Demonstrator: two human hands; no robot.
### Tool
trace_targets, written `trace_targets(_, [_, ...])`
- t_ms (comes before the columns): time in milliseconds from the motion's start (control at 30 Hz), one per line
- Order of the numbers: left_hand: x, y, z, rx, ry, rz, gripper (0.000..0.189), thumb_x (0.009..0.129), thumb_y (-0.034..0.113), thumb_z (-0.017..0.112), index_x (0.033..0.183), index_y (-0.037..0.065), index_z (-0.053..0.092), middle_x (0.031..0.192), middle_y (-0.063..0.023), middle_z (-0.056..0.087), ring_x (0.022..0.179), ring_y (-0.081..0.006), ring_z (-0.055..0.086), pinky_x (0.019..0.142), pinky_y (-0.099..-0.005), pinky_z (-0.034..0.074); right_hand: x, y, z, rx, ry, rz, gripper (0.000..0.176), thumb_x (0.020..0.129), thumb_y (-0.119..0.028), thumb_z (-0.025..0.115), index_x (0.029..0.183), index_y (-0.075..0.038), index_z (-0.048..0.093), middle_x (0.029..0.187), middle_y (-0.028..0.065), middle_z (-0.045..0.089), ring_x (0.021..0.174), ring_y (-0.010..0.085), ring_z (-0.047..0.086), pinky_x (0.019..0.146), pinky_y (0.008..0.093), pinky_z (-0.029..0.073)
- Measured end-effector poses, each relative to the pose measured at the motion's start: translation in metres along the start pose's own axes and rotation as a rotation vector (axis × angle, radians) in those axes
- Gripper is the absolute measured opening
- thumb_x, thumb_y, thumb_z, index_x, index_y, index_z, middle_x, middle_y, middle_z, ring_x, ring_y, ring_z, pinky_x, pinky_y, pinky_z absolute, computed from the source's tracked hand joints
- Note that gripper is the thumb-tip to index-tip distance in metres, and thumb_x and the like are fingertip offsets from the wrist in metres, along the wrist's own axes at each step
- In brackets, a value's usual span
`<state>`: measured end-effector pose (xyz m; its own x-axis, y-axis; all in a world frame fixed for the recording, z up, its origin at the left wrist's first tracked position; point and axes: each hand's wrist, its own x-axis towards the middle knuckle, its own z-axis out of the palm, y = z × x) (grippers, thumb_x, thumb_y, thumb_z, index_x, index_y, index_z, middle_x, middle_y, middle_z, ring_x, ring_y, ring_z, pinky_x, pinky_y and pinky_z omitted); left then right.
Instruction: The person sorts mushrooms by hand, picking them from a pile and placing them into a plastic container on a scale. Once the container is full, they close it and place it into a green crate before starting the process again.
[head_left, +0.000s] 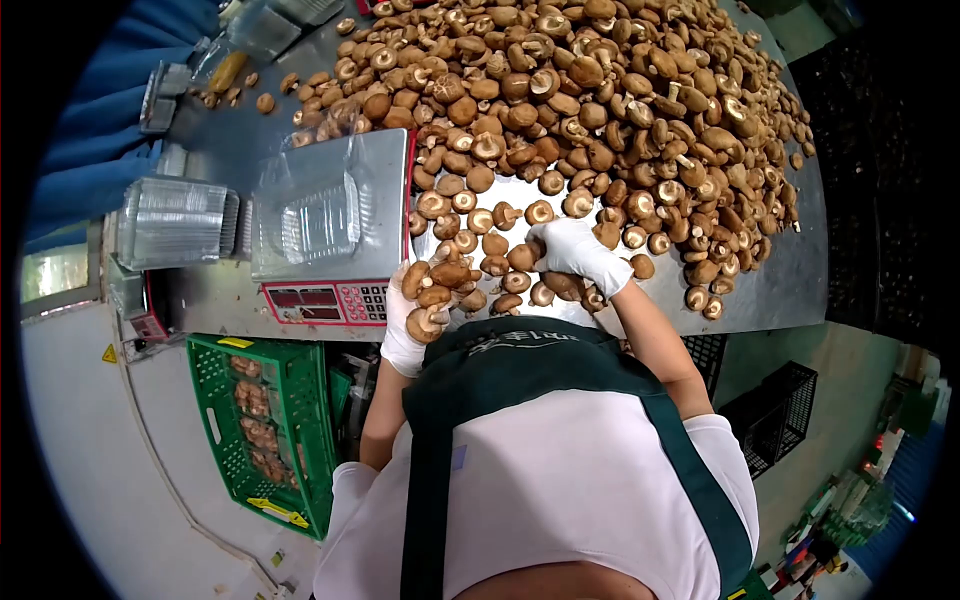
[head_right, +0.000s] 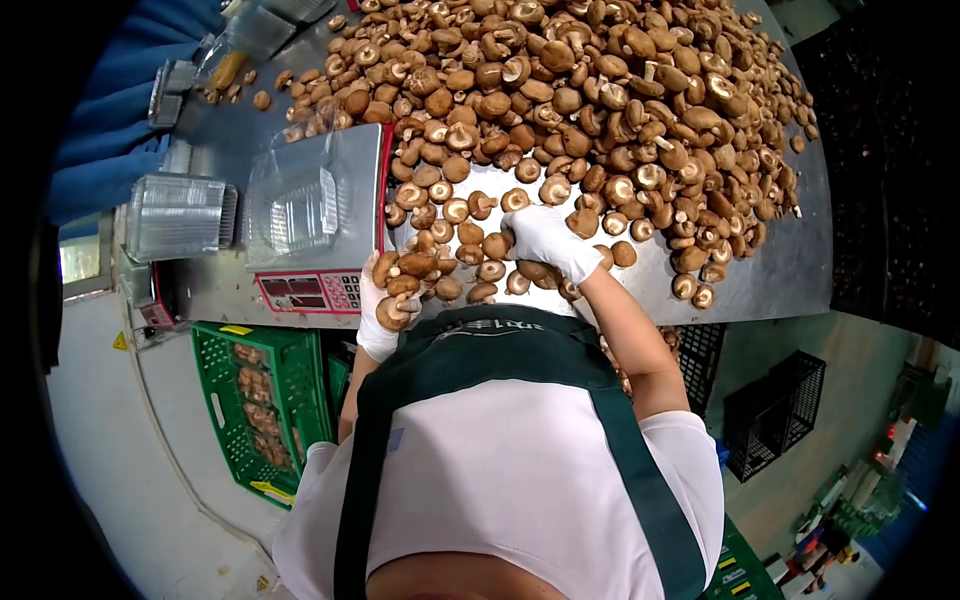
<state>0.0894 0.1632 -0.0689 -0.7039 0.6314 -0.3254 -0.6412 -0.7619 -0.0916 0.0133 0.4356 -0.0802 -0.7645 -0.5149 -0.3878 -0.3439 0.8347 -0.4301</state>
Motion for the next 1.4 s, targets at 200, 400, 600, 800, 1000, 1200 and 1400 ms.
trace_targets(200, [0.018, -0.022, 0.025, 0.406, 0.243, -0.019, 0.049, 0.093, 0.032, 0.025, 0.130, 0.004, 0.041, 0.107, -0.0150, 0.059, 0.069, -0.0156, 0.062, 0.050, -0.0222, 0.051, -0.027, -0.003, -0.005, 0.370, 0.434, 0.262, 0.045, 0.065, -0.024, 0.078, 0.105, -0.010, 0.062, 0.080, 0.0096, 0.065, 0.074, 0.0226, 0.063, 0.067, 0.0323, 0.050])
trace_targets(400, [0.046, -0.041, 0.037, 0.606, 0.225, -0.109, 0.055, 0.093, 0.040, 0.030, 0.134, 0.005, 0.036, 0.107, -0.0186, 0.058, 0.088, -0.0321, 0.063, 0.068, -0.0360, 0.056, -0.039, -0.028, 0.002, 0.612, 0.664, 0.120, 0.039, 0.068, -0.018, 0.076, 0.104, -0.009, 0.063, 0.087, 0.0098, 0.065, 0.074, 0.0175, 0.062, 0.067, 0.0274, 0.050])
trace_targets(600, [0.073, -0.027, 0.001, 0.406, 0.257, -0.184, 0.064, 0.088, 0.054, 0.042, 0.126, 0.004, 0.041, 0.110, -0.0178, 0.055, 0.086, -0.0307, 0.061, 0.073, -0.0441, 0.056, -0.046, -0.034, 0.008, 0.543, 0.684, -0.167, 0.027, 0.073, -0.003, 0.065, 0.098, -0.010, 0.064, 0.094, 0.0084, 0.063, 0.089, 0.0239, 0.060, 0.078, 0.0307, 0.049])
trace_targets(800, [0.080, -0.021, -0.015, 0.468, 0.108, -0.219, 0.062, 0.086, 0.050, 0.047, 0.125, 0.001, 0.043, 0.108, -0.0175, 0.056, 0.089, -0.0289, 0.060, 0.074, -0.0404, 0.055, -0.055, -0.040, 0.010, 0.645, 0.673, -0.033, 0.021, 0.076, -0.004, 0.064, 0.097, -0.006, 0.064, 0.087, 0.0087, 0.062, 0.083, 0.0227, 0.061, 0.074, 0.0289, 0.049])
trace_targets(1000, [0.046, -0.017, 0.054, 0.649, 0.332, 0.056, 0.044, 0.080, 0.035, 0.052, 0.110, 0.001, 0.053, 0.086, -0.0152, 0.061, 0.059, -0.0220, 0.061, 0.043, -0.0278, 0.052, -0.074, -0.028, 0.006, 0.629, 0.741, 0.054, 0.019, 0.078, -0.005, 0.062, 0.097, -0.005, 0.065, 0.085, 0.0075, 0.062, 0.080, 0.0179, 0.063, 0.072, 0.0261, 0.048])
trace_targets(1200, [-0.035, 0.075, 0.100, 0.959, 0.361, 0.847, 0.080, 0.077, 0.035, 0.059, 0.144, 0.016, 0.019, 0.117, -0.0195, 0.050, 0.075, -0.0230, 0.063, 0.051, -0.0275, 0.055, -0.078, -0.009, 0.016, 0.660, 0.721, 0.161, 0.018, 0.080, -0.008, 0.063, 0.098, -0.004, 0.065, 0.077, 0.0054, 0.059, 0.069, 0.0126, 0.059, 0.064, 0.0238, 0.047])
trace_targets(1400, [-0.059, 0.138, 0.101, 1.794, 0.511, 1.239, 0.053, 0.078, 0.018, 0.062, 0.128, 0.010, 0.046, 0.118, -0.0129, 0.051, 0.101, -0.0254, 0.056, 0.086, -0.0340, 0.046, -0.058, -0.014, 0.010, 0.599, 0.737, 0.057, 0.019, 0.078, -0.011, 0.064, 0.097, -0.006, 0.065, 0.080, 0.0090, 0.060, 0.073, 0.0200, 0.061, 0.067, 0.0287, 0.048])
